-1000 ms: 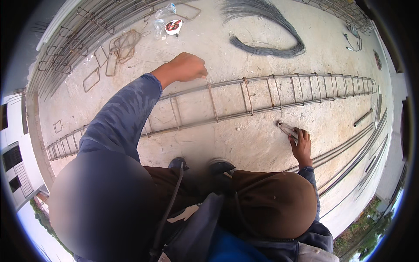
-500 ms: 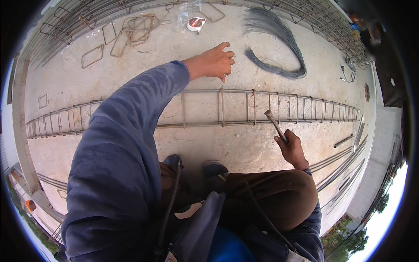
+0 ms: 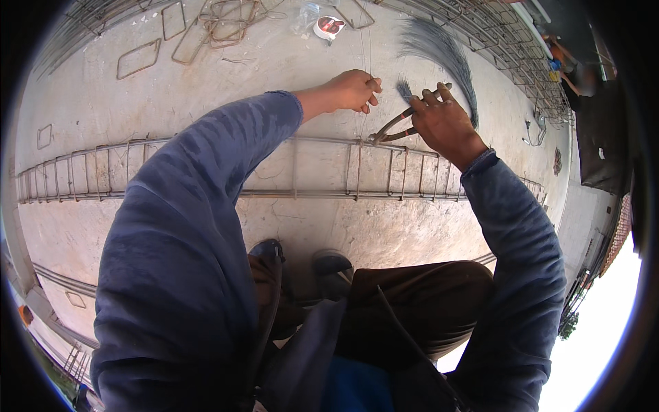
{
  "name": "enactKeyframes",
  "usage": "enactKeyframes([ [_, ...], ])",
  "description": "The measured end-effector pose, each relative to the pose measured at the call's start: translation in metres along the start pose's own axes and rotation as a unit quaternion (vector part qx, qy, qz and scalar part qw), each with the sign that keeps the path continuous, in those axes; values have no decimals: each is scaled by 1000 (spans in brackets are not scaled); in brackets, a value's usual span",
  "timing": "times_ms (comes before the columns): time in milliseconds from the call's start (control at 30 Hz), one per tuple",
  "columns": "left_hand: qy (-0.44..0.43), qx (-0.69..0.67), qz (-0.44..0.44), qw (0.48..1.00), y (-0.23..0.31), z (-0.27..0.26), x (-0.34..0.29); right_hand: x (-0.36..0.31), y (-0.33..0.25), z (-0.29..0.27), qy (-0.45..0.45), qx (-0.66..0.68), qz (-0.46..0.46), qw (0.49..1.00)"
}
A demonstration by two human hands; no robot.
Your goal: The person ties wire around intersecting rebar rods to assemble a ladder-like rebar cage. They repeatedly wrap wire by hand and twist it with pliers to secure each joint along the length of the cage.
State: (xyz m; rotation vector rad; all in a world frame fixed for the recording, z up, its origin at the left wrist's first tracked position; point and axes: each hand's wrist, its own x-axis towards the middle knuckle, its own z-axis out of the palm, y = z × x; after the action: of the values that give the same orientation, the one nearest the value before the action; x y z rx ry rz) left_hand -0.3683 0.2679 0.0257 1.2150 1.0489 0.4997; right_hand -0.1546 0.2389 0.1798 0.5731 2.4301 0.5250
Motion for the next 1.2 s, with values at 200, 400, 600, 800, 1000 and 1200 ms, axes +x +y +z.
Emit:
enactKeyframes([
  [200,-165,114,15,980,34,5,32,18,1,-28,34,-82,-55,994],
  [400,-214,-18,-37,976,24,-12,57,30,7,-15,51,-138,-72,987],
  [600,-199,-124,-42,971,12,-23,51,39,-2,-9,43,-144,-100,984],
  [800,-222,-205,-44,952,26,-23,44,51,18,5,59,-124,-170,976],
  [1000,-252,-314,11,915,-14,-36,49,66,38,-1,40,-22,-247,968],
  [1200,-320,-82,-15,944,-23,-44,27,64,46,7,61,-15,-253,965],
])
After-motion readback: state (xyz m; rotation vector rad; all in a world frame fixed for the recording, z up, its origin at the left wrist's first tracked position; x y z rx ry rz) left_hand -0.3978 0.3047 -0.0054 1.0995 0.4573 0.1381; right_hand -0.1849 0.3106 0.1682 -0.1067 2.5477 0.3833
